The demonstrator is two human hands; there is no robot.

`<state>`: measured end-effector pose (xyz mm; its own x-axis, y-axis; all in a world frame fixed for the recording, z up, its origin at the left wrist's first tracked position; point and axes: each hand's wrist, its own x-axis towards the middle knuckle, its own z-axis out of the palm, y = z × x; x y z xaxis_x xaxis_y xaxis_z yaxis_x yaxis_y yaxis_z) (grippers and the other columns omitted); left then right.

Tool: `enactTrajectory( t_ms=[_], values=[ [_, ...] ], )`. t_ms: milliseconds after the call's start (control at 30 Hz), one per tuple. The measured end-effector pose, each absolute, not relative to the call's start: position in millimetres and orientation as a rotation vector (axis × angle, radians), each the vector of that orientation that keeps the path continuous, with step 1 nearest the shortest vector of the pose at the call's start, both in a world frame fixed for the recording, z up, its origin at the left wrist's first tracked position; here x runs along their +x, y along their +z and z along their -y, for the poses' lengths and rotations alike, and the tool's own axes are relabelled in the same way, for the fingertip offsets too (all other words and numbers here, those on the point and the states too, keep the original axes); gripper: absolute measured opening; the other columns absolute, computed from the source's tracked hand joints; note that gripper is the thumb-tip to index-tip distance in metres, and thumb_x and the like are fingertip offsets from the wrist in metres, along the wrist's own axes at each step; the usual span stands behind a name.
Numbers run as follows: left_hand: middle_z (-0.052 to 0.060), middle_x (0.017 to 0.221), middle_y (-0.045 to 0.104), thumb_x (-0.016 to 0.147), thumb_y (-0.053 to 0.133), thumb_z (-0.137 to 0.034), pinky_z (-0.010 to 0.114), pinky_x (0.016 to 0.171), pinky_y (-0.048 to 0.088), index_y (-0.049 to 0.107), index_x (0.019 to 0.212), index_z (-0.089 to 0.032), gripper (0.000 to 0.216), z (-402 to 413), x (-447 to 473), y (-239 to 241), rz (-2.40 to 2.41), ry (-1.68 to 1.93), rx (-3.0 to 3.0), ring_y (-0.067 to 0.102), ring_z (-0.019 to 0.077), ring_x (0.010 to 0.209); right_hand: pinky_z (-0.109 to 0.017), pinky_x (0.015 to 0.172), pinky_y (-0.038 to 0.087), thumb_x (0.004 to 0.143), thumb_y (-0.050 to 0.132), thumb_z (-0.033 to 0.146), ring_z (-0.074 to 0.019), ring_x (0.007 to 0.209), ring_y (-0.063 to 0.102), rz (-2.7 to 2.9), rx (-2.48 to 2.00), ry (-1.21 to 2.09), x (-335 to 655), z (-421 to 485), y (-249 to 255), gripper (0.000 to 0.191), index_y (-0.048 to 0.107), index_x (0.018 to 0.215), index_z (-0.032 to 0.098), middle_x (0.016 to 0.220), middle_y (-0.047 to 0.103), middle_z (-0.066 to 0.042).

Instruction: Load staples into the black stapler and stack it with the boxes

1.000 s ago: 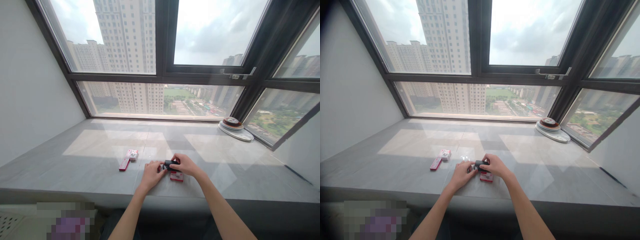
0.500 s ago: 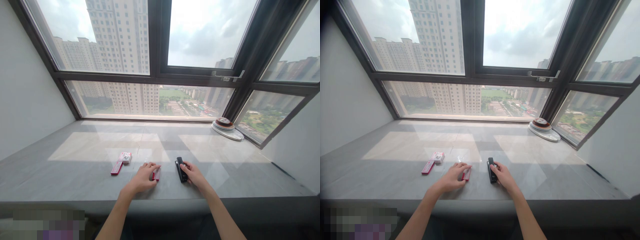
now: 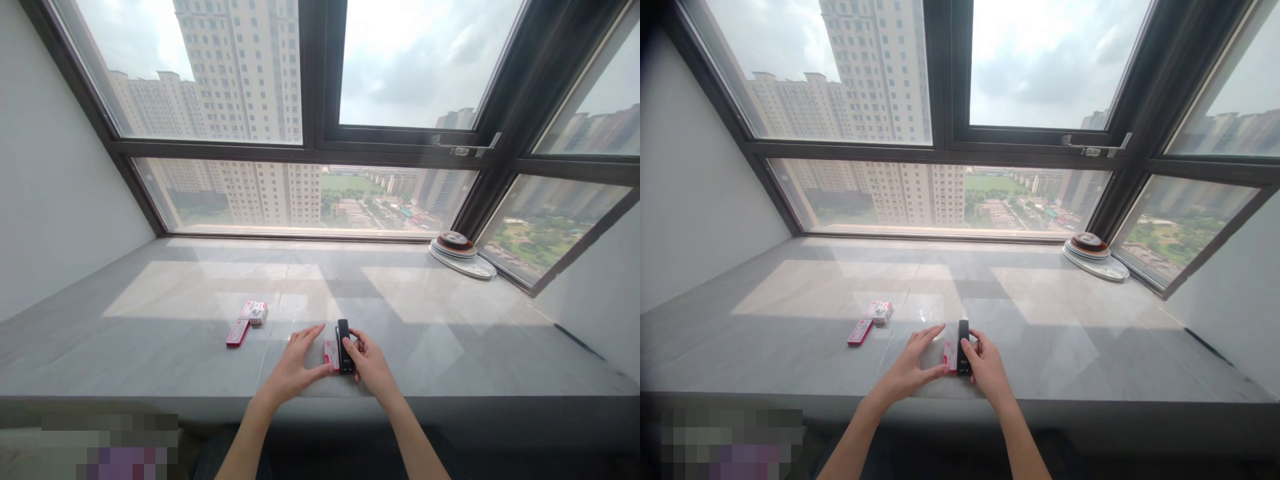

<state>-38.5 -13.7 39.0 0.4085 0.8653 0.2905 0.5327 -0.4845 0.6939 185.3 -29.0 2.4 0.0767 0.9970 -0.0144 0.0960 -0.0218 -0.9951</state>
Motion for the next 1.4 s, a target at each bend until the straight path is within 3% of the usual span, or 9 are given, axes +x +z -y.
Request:
enactTrajectory(
  t_ms=[100, 233, 467, 567, 700, 800, 1000, 1267, 1400],
  values=[
    [0.009, 0.134, 0.056, 0.095, 0.054, -0.046, 0.047, 0.108, 0.039, 0.061, 0.132, -0.030, 0.041, 5.3, -83.3, 39.2, -1.811, 1.139, 2.008, 0.048, 0.0312, 0.127, -0.022, 0.032, 0.038, 0.090, 0.059, 0.065, -0.0082, 0.036, 0.046, 1.205, -1.348, 1.092, 185.4, 31.7, 2.1, 0.059, 0.059, 0.128, 0.020, 0.071, 0.050, 0.006],
    [0.018, 0.133, 0.053, 0.091, 0.054, -0.051, 0.055, 0.099, 0.040, 0.053, 0.139, -0.021, 0.057, -7.1, -152.3, 28.9, -2.545, 0.967, 1.637, 0.046, 0.0407, 0.122, -0.023, 0.032, 0.037, 0.090, 0.058, 0.065, -0.0088, 0.035, 0.047, 1.219, -1.360, 1.092, 186.8, 31.5, 0.9, 0.058, 0.059, 0.126, 0.020, 0.070, 0.049, 0.007],
    [0.005, 0.114, 0.062, 0.079, 0.068, -0.058, 0.038, 0.094, 0.044, 0.048, 0.146, -0.034, 0.074, 15.0, -170.7, 37.9, -1.815, 0.418, 2.080, 0.058, 0.0299, 0.111, -0.023, 0.033, 0.039, 0.090, 0.057, 0.065, -0.0099, 0.035, 0.048, 1.228, -1.375, 1.119, 188.9, 27.9, -2.7, 0.058, 0.059, 0.127, 0.020, 0.066, 0.048, 0.008],
    [0.003, 0.116, 0.063, 0.071, 0.077, -0.053, 0.034, 0.090, 0.047, 0.051, 0.140, -0.035, 0.076, 23.9, -146.3, 49.7, -1.487, 0.412, 2.060, 0.062, 0.0267, 0.106, -0.023, 0.033, 0.040, 0.089, 0.058, 0.066, -0.0101, 0.036, 0.048, 1.223, -1.370, 1.128, 188.4, 27.7, -3.7, 0.059, 0.059, 0.126, 0.020, 0.065, 0.048, 0.008],
    [0.002, 0.105, 0.063, 0.064, 0.083, -0.057, 0.032, 0.078, 0.048, 0.063, 0.114, -0.030, 0.060, 20.4, -95.8, 55.5, -1.463, 0.562, 2.088, 0.063, 0.0240, 0.092, -0.023, 0.033, 0.041, 0.088, 0.059, 0.067, -0.0100, 0.037, 0.048, 1.206, -1.357, 1.142, 187.4, 27.4, -3.6, 0.060, 0.059, 0.125, 0.019, 0.064, 0.046, 0.008],
    [0.004, 0.107, 0.061, 0.063, 0.084, -0.060, 0.035, 0.081, 0.047, 0.065, 0.105, -0.027, 0.057, 12.5, -52.2, 54.6, -1.393, 0.721, 2.186, 0.061, 0.0250, 0.096, -0.023, 0.033, 0.041, 0.087, 0.060, 0.068, -0.0099, 0.037, 0.048, 1.209, -1.358, 1.130, 187.3, 27.4, -2.2, 0.062, 0.059, 0.125, 0.018, 0.065, 0.047, 0.008],
    [0.005, 0.106, 0.064, 0.062, 0.088, -0.057, 0.037, 0.085, 0.046, 0.065, 0.114, -0.027, 0.065, -1.9, -11.6, 47.5, -1.062, 0.724, 2.337, 0.057, 0.0276, 0.102, -0.023, 0.034, 0.041, 0.088, 0.059, 0.068, -0.0097, 0.037, 0.048, 1.221, -1.333, 1.167, 189.0, 29.0, -1.3, 0.061, 0.061, 0.121, 0.018, 0.065, 0.050, 0.007],
    [0.008, 0.105, 0.064, 0.056, 0.086, -0.071, 0.042, 0.086, 0.044, 0.063, 0.120, -0.024, 0.082, 6.6, -0.9, 31.8, -1.184, 0.714, 2.489, 0.057, 0.0320, 0.100, -0.023, 0.035, 0.043, 0.086, 0.060, 0.069, -0.0105, 0.036, 0.049, 1.201, -1.296, 1.195, 187.3, 28.9, 0.6, 0.063, 0.060, 0.122, 0.017, 0.061, 0.050, 0.008],
    [0.010, 0.131, 0.061, 0.073, 0.074, -0.072, 0.044, 0.101, 0.041, 0.049, 0.145, -0.030, 0.087, 11.5, -13.3, 43.3, -1.142, 0.774, 2.481, 0.053, 0.0325, 0.119, -0.024, 0.034, 0.043, 0.086, 0.060, 0.069, -0.0105, 0.036, 0.049, 1.199, -1.321, 1.177, 186.1, 29.6, 1.5, 0.062, 0.060, 0.122, 0.018, 0.064, 0.051, 0.008]
  ],
)
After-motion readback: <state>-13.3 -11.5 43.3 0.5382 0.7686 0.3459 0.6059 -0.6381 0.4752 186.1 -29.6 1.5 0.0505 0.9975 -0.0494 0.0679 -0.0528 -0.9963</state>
